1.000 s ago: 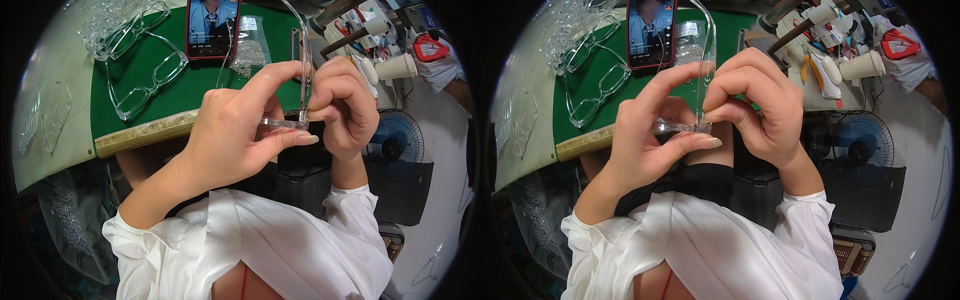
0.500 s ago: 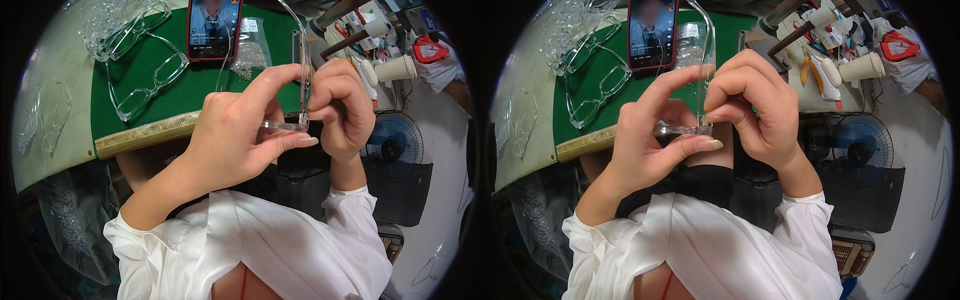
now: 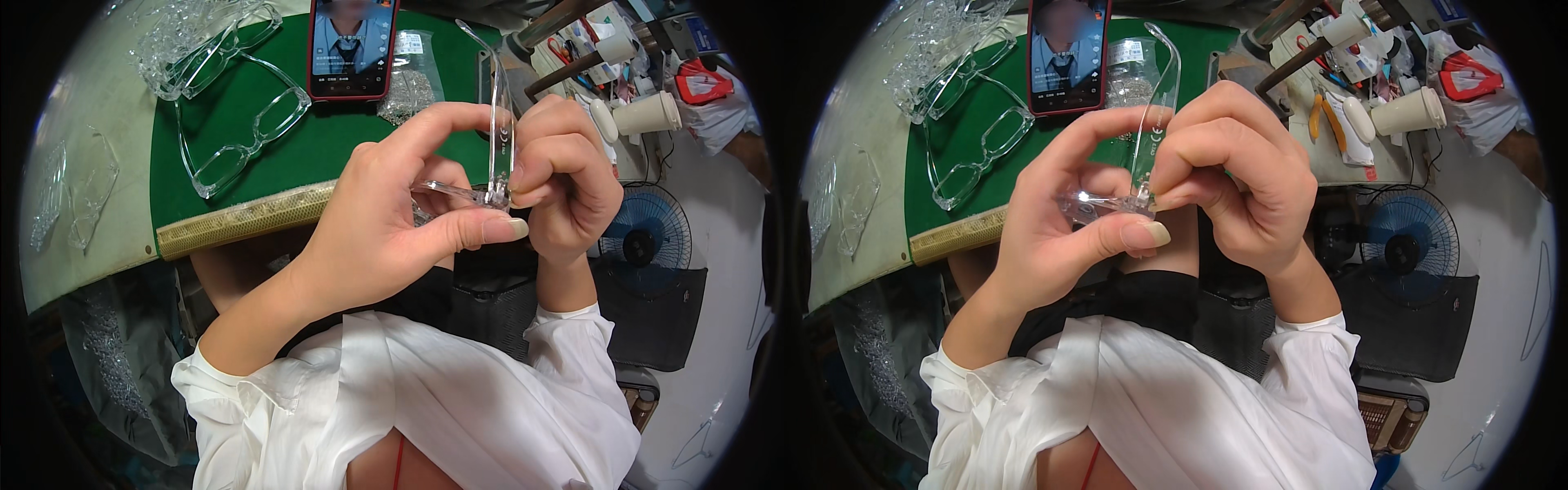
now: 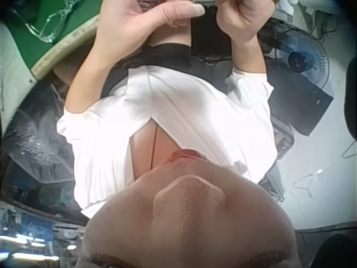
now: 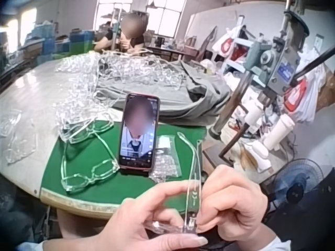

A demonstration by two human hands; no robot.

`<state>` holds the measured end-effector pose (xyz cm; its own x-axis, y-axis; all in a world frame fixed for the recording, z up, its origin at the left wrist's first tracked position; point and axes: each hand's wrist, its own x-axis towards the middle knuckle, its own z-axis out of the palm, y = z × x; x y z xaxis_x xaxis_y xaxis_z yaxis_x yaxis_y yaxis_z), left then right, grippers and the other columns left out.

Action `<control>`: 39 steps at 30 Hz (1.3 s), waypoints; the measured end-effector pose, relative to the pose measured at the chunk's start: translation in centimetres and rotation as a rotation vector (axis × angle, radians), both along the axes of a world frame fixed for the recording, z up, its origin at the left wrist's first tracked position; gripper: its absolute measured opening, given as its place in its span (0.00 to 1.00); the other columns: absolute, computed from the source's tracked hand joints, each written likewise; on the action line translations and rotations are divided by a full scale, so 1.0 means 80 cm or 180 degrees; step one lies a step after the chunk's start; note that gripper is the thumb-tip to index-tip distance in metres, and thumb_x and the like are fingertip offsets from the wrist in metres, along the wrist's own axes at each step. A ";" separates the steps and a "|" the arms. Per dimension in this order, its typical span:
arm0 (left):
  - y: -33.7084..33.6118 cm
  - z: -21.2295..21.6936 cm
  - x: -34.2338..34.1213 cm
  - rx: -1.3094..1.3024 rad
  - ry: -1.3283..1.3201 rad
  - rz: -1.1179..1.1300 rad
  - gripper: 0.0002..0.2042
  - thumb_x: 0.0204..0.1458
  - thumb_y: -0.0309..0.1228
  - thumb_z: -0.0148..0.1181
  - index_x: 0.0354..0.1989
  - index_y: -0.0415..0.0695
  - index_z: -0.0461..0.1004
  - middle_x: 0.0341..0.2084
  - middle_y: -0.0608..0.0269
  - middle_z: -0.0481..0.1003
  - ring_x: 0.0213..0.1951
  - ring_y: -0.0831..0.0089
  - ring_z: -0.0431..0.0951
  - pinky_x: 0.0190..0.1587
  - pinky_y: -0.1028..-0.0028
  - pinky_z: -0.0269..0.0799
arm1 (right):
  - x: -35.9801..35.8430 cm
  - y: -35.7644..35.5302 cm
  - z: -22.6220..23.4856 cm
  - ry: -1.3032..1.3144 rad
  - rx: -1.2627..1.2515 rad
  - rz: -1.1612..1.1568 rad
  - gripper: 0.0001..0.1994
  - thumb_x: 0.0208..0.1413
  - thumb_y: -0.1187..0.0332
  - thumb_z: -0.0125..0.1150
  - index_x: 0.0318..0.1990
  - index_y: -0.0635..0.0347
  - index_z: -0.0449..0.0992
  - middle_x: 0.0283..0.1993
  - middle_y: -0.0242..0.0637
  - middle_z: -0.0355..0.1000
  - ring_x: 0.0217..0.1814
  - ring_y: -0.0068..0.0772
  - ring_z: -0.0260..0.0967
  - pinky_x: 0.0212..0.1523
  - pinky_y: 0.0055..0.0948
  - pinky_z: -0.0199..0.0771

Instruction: The person assembles clear eyeglass frames by inserting small metal components into the frame arms. They repeatedly pick up frames, insert the parts, and place the frames on the table.

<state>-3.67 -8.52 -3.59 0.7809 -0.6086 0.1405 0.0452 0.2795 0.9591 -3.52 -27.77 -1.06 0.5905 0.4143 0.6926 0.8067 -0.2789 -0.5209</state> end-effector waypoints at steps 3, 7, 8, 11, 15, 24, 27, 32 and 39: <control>-0.002 -0.004 0.000 0.0035 -0.0305 0.0175 0.33 0.42 0.23 0.69 0.58 0.33 0.60 0.41 0.62 0.73 0.30 0.84 0.74 0.33 0.85 0.67 | -0.002 -0.001 0.000 0.0084 0.0037 -0.0069 0.05 0.42 0.77 0.65 0.28 0.65 0.75 0.29 0.36 0.68 0.29 0.26 0.65 0.28 0.20 0.64; -0.002 -0.005 0.001 0.0123 -0.0614 0.0299 0.33 0.42 0.22 0.69 0.58 0.33 0.60 0.44 0.62 0.72 0.31 0.84 0.74 0.33 0.85 0.67 | -0.006 -0.001 -0.001 0.0629 0.0370 0.0009 0.05 0.42 0.80 0.64 0.28 0.66 0.75 0.31 0.37 0.68 0.31 0.24 0.66 0.30 0.18 0.65; -0.002 -0.006 0.001 0.0150 -0.0651 0.0310 0.33 0.42 0.22 0.69 0.58 0.33 0.60 0.44 0.63 0.72 0.31 0.84 0.74 0.33 0.85 0.67 | -0.004 -0.003 -0.004 0.0727 0.0446 0.0097 0.06 0.42 0.81 0.64 0.29 0.66 0.74 0.32 0.36 0.68 0.32 0.23 0.66 0.31 0.17 0.66; -0.004 -0.004 0.002 0.0256 -0.0760 0.0315 0.33 0.42 0.22 0.69 0.57 0.33 0.60 0.44 0.63 0.72 0.30 0.84 0.74 0.32 0.85 0.67 | -0.005 0.000 -0.007 0.1509 0.1162 0.0353 0.09 0.44 0.80 0.65 0.32 0.65 0.71 0.34 0.34 0.68 0.33 0.22 0.66 0.34 0.17 0.68; -0.005 -0.002 0.003 0.0410 -0.0958 0.0301 0.33 0.41 0.20 0.69 0.57 0.35 0.60 0.43 0.63 0.72 0.30 0.84 0.74 0.32 0.84 0.68 | -0.003 -0.008 -0.001 0.2957 0.1685 0.0617 0.14 0.45 0.74 0.70 0.33 0.60 0.67 0.35 0.30 0.68 0.35 0.17 0.66 0.37 0.15 0.69; -0.071 -0.006 0.034 -0.0282 -0.0877 0.0677 0.31 0.48 0.16 0.59 0.61 0.39 0.53 0.34 0.58 0.76 0.38 0.75 0.78 0.39 0.76 0.76 | -0.004 -0.024 -0.003 0.2470 0.1972 0.0076 0.13 0.52 0.68 0.63 0.42 0.68 0.75 0.34 0.36 0.75 0.30 0.20 0.71 0.31 0.20 0.71; -0.102 0.002 0.047 -0.0229 -0.0833 0.0675 0.26 0.50 0.19 0.59 0.57 0.38 0.58 0.30 0.57 0.78 0.35 0.73 0.79 0.37 0.76 0.75 | 0.005 -0.048 0.012 0.2210 0.1906 -0.0201 0.14 0.52 0.68 0.64 0.43 0.68 0.76 0.35 0.37 0.76 0.31 0.22 0.73 0.32 0.20 0.71; -0.160 -0.013 0.073 -0.0537 -0.0965 0.0639 0.13 0.52 0.23 0.58 0.45 0.36 0.66 0.27 0.56 0.79 0.31 0.71 0.81 0.35 0.75 0.75 | 0.033 -0.110 0.029 0.1906 0.1879 -0.0370 0.13 0.53 0.67 0.63 0.43 0.66 0.77 0.37 0.35 0.77 0.39 0.21 0.72 0.46 0.23 0.69; -0.213 -0.006 0.104 -0.0483 -0.1316 0.0759 0.03 0.55 0.19 0.52 0.36 0.34 0.67 0.26 0.58 0.77 0.31 0.75 0.78 0.36 0.77 0.73 | 0.058 -0.173 0.036 0.1467 0.1835 -0.1326 0.16 0.55 0.58 0.61 0.43 0.61 0.77 0.34 0.29 0.76 0.34 0.16 0.67 0.32 0.16 0.57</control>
<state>4.69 -25.58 -4.05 0.7561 -0.3688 0.5407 -0.4122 0.3734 0.8311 1.09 -41.63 1.79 0.8917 -0.2438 0.3815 0.3692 -0.0961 -0.9244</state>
